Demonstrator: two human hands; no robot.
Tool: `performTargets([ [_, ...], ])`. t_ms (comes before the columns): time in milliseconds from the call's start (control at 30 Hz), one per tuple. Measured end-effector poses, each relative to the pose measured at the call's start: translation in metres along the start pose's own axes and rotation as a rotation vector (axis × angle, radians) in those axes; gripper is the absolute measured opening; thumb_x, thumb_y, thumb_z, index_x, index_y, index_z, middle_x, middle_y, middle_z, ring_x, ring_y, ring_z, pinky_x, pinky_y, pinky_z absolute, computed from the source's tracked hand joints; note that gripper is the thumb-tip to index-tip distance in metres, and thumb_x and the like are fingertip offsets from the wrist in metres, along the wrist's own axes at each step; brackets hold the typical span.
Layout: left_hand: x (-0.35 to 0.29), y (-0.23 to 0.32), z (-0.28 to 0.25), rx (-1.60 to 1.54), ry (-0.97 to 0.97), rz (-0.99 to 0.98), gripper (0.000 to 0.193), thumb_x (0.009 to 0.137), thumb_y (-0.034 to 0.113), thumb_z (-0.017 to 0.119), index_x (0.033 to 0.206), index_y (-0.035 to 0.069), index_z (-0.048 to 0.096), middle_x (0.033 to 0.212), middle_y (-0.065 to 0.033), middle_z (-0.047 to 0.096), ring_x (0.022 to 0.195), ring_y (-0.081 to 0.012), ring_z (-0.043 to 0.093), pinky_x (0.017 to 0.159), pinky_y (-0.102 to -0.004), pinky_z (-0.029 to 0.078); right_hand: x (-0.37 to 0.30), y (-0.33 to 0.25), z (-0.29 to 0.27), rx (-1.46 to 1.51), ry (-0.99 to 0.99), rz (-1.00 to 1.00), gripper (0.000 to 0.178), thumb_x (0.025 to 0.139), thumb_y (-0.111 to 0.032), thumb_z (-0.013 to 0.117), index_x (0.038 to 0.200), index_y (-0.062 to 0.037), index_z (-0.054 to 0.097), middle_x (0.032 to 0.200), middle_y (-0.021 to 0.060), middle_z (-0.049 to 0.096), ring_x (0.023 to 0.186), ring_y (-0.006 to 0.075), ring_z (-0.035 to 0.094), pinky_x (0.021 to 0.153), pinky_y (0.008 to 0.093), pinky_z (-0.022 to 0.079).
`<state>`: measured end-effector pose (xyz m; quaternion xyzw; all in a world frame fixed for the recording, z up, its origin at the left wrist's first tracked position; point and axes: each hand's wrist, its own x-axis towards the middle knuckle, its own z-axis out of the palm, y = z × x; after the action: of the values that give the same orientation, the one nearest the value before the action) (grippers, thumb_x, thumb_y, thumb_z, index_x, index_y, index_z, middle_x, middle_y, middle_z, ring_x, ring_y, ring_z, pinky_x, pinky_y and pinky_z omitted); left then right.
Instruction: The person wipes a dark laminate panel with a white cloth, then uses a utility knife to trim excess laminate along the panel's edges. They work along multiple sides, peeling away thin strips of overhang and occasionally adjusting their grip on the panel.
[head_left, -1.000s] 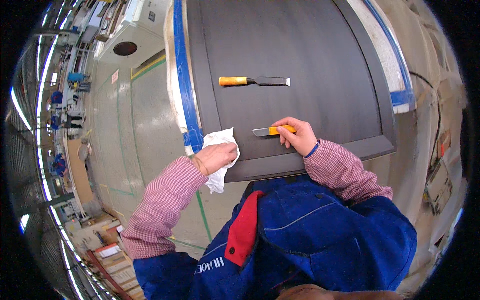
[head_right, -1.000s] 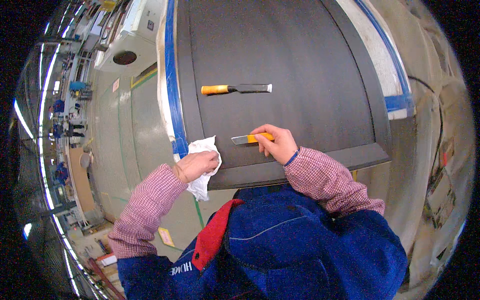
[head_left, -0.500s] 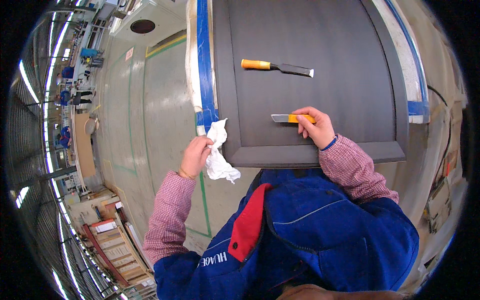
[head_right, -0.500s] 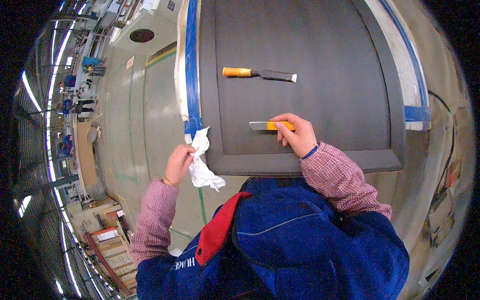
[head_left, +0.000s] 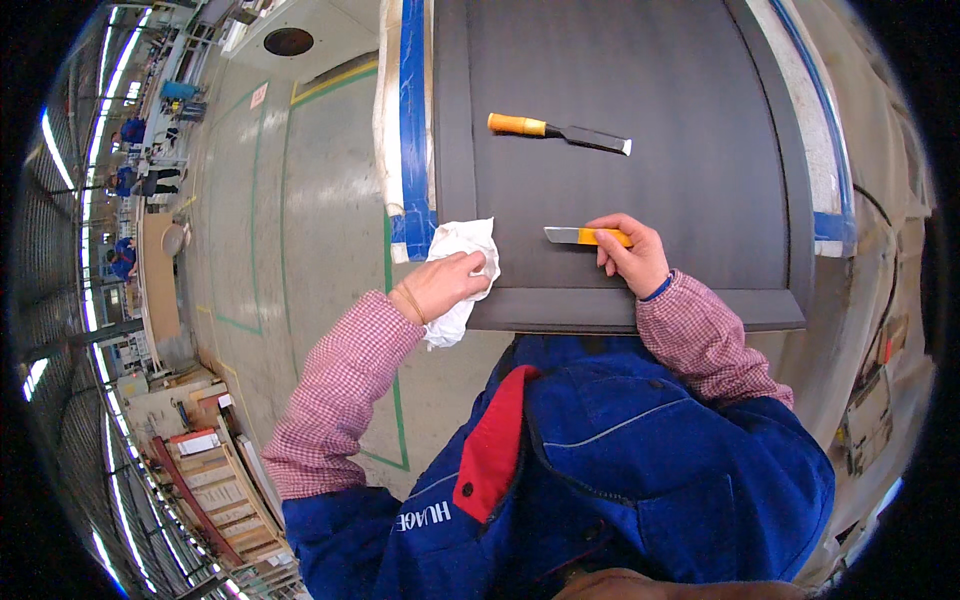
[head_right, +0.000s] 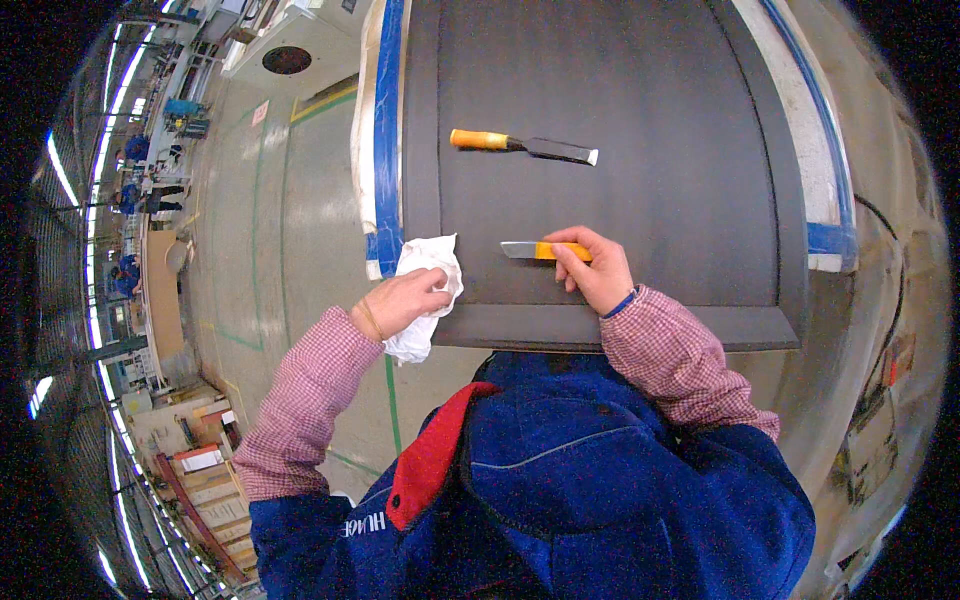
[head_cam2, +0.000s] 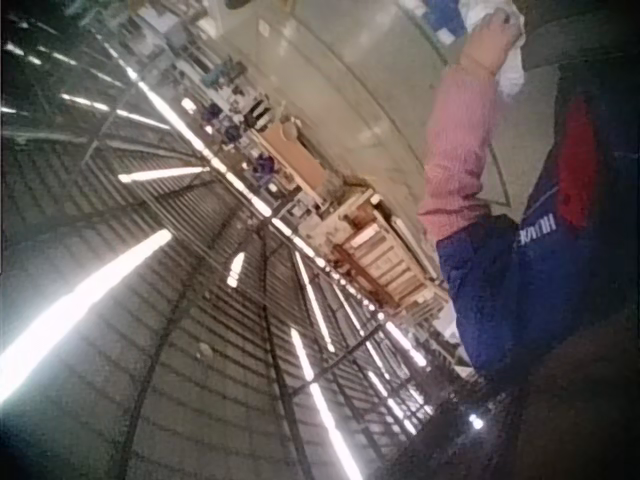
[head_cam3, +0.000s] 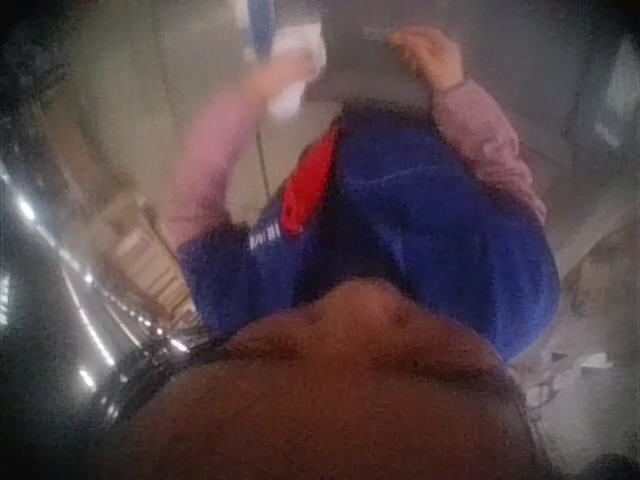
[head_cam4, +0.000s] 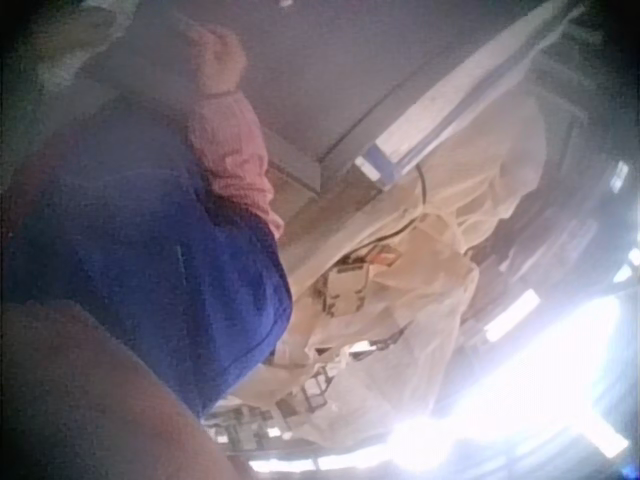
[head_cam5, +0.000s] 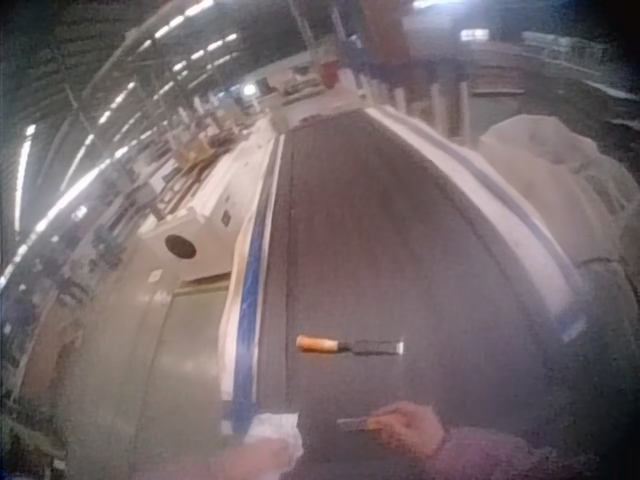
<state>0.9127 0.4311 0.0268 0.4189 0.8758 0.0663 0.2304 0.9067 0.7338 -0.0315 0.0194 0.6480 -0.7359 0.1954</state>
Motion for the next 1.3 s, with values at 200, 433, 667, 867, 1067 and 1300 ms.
performTargets([
  [200, 0.021, 0.007, -0.026, -0.442, -0.309, -0.517, 0.03, 0.084, 0.031, 0.046, 0.098, 0.004, 0.048, 0.093, -0.0194, 0.054, 0.092, -0.0344, 0.054, 0.079, -0.0415, 0.043, -0.001, -0.001, 0.004, -0.008, -0.007, 0.021, 0.018, 0.092, -0.015, 0.056, 0.106, -0.0051, 0.063, 0.071, 0.0018, 0.061, 0.059, 0.0064, 0.054, 0.052, 0.0222, 0.047],
  [433, 0.017, 0.012, -0.02, -0.451, -0.179, -0.452, 0.023, 0.083, 0.019, 0.054, 0.095, -0.001, 0.053, 0.095, -0.0176, 0.055, 0.089, -0.032, 0.056, 0.078, -0.0366, 0.044, -0.003, -0.007, -0.001, 0.011, 0.011, -0.032, 0.017, 0.092, -0.016, 0.056, 0.102, -0.0044, 0.063, 0.072, 0.005, 0.065, 0.056, 0.0083, 0.058, 0.054, 0.0249, 0.05],
  [667, -0.052, 0.008, 0.027, -0.208, 0.51, -0.358, 0.022, 0.075, -0.004, 0.054, 0.097, -0.001, 0.054, 0.098, -0.0168, 0.055, 0.094, -0.0341, 0.054, 0.083, -0.0396, 0.044, -0.051, 0.007, -0.02, 0.016, 0.023, -0.315, 0.016, 0.092, -0.018, 0.056, 0.101, -0.0058, 0.062, 0.086, 0.007, 0.07, 0.073, 0.0185, 0.067, 0.066, 0.0317, 0.053],
  [867, -0.13, 0.037, 0.064, -0.217, 0.909, -0.817, 0.018, 0.08, -0.003, 0.05, 0.097, -0.002, 0.054, 0.095, -0.016, 0.053, 0.089, -0.0311, 0.052, 0.08, -0.0372, 0.043, -0.144, 0.023, -0.119, -0.964, 0.678, -0.527, 0.023, 0.087, -0.005, 0.052, 0.108, -0.0068, 0.061, 0.113, 0.0123, 0.063, 0.103, 0.0311, 0.057, 0.091, 0.041, 0.043],
  [1067, -0.122, 0.051, 0.061, -0.236, 1.015, -0.755, 0.019, 0.079, -0.002, 0.053, 0.098, -0.003, 0.054, 0.096, -0.0157, 0.054, 0.092, -0.0315, 0.052, 0.082, -0.0372, 0.043, -0.175, 0.031, -0.159, -0.575, 1.162, -0.354, 0.024, 0.099, -0.014, 0.037, 0.106, -0.0016, 0.056, 0.106, 0.0089, 0.061, 0.094, 0.0178, 0.053, 0.087, 0.0301, 0.041],
  [1300, -0.003, 0.087, 0.026, -0.389, 0.961, -0.268, 0.026, 0.07, -0.006, 0.054, 0.095, 0.0, 0.056, 0.095, -0.0157, 0.057, 0.094, -0.0343, 0.054, 0.085, -0.0399, 0.043, -0.226, 0.041, -0.091, -0.577, 1.082, -0.267, 0.023, 0.1, -0.016, 0.037, 0.101, -0.0019, 0.055, 0.097, 0.0053, 0.061, 0.083, 0.0124, 0.048, 0.079, 0.0255, 0.04],
])
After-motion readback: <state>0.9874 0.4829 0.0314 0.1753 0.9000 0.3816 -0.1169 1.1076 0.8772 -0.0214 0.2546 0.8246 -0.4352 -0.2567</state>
